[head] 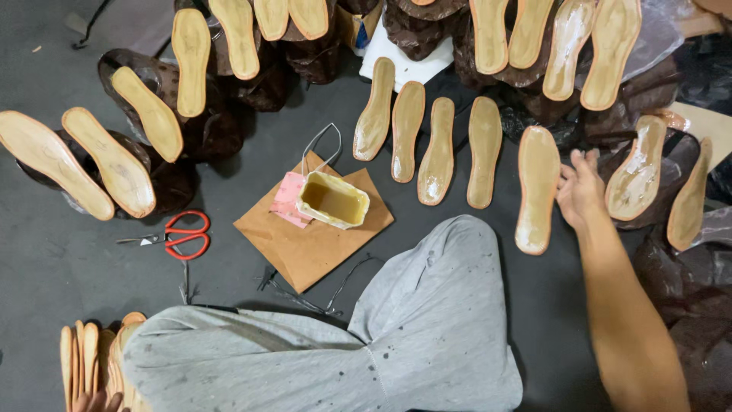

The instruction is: The person sits on the floor and applies glue by hand from a container onto the underside of shoe insoles, spreading it over the surface with their fingers, then places the coated insole on the floor with other finished insoles and picks up the next one.

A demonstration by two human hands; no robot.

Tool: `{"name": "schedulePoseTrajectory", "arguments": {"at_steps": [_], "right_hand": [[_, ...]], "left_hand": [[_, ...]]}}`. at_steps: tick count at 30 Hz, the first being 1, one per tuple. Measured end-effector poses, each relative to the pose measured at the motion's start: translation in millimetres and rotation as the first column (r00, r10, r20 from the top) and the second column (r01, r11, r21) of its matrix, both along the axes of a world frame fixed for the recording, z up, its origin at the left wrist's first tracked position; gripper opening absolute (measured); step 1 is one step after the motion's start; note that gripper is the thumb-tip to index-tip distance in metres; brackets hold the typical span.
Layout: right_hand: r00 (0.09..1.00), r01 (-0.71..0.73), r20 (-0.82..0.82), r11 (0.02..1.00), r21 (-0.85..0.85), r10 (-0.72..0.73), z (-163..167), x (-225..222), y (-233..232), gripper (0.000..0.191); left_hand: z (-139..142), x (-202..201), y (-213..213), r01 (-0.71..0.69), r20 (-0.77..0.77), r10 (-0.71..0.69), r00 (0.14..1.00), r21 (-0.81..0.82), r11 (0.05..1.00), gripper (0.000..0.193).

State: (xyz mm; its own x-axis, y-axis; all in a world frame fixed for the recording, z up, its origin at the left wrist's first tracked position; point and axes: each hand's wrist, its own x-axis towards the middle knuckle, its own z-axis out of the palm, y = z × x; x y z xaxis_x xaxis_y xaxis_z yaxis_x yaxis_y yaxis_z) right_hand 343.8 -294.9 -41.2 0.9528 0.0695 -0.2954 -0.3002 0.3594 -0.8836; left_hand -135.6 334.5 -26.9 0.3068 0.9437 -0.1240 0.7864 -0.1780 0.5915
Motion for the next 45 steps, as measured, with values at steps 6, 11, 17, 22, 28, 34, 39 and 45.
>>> {"name": "schedulePoseTrajectory", "arguments": {"at_steps": [6, 11, 17, 22, 28, 34, 39, 45], "right_hand": [[0.868, 0.311, 0.481, 0.622, -0.719, 0.122, -23.1, -16.8, 48.2, 0.083], [0.690, 0.160, 0.643, 0.796, -0.584, 0.333, -34.3, -89.1, 113.3, 0.081], [0.624, 0.061, 0.595, 0.727, -0.684, 0.507, -31.9, -127.2, 170.9, 0.079], [0.524, 0.047, 0.545, 0.616, -0.786, 0.655, -38.6, -134.5, 180.2, 0.078], [0.549, -0.106, 0.480, 0.626, -0.772, 0.684, -38.5, -139.4, 202.9, 0.079], [0.423, -0.112, 0.502, 0.593, -0.797, 0.755, -12.6, -154.7, 251.6, 0.080], [0.301, -0.032, 0.516, 0.549, -0.835, 0.802, 12.0, -152.2, 284.8, 0.073], [0.178, 0.242, 0.283, 0.236, -0.941, 0.943, 15.4, -129.7, 292.6, 0.046]], "left_hand": [[-18.6, 13.0, -30.9, 0.011, -0.161, 0.011, 0.987, 0.139, 0.990, 0.048], [-41.5, -26.0, -59.4, 0.118, -0.319, -0.016, 0.948, 0.304, 0.945, 0.049], [-61.9, -67.6, -97.3, 0.302, -0.481, -0.037, 0.876, 0.485, 0.821, 0.051], [-26.8, -94.3, -83.3, -0.084, 0.101, 0.036, 0.994, 0.526, 0.846, 0.081], [31.5, -94.6, -73.1, -0.041, 0.881, 0.259, 0.395, -0.265, 0.963, 0.068], [68.8, -69.6, -93.1, 0.235, 0.919, 0.341, 0.197, -0.382, 0.894, 0.062], [108.4, -39.3, -139.3, 0.303, 0.961, 0.224, -0.163, -0.167, 0.938, 0.077], [128.2, -35.0, -177.1, 0.793, 0.631, 0.731, -0.261, -0.292, 0.535, 0.086]]}}
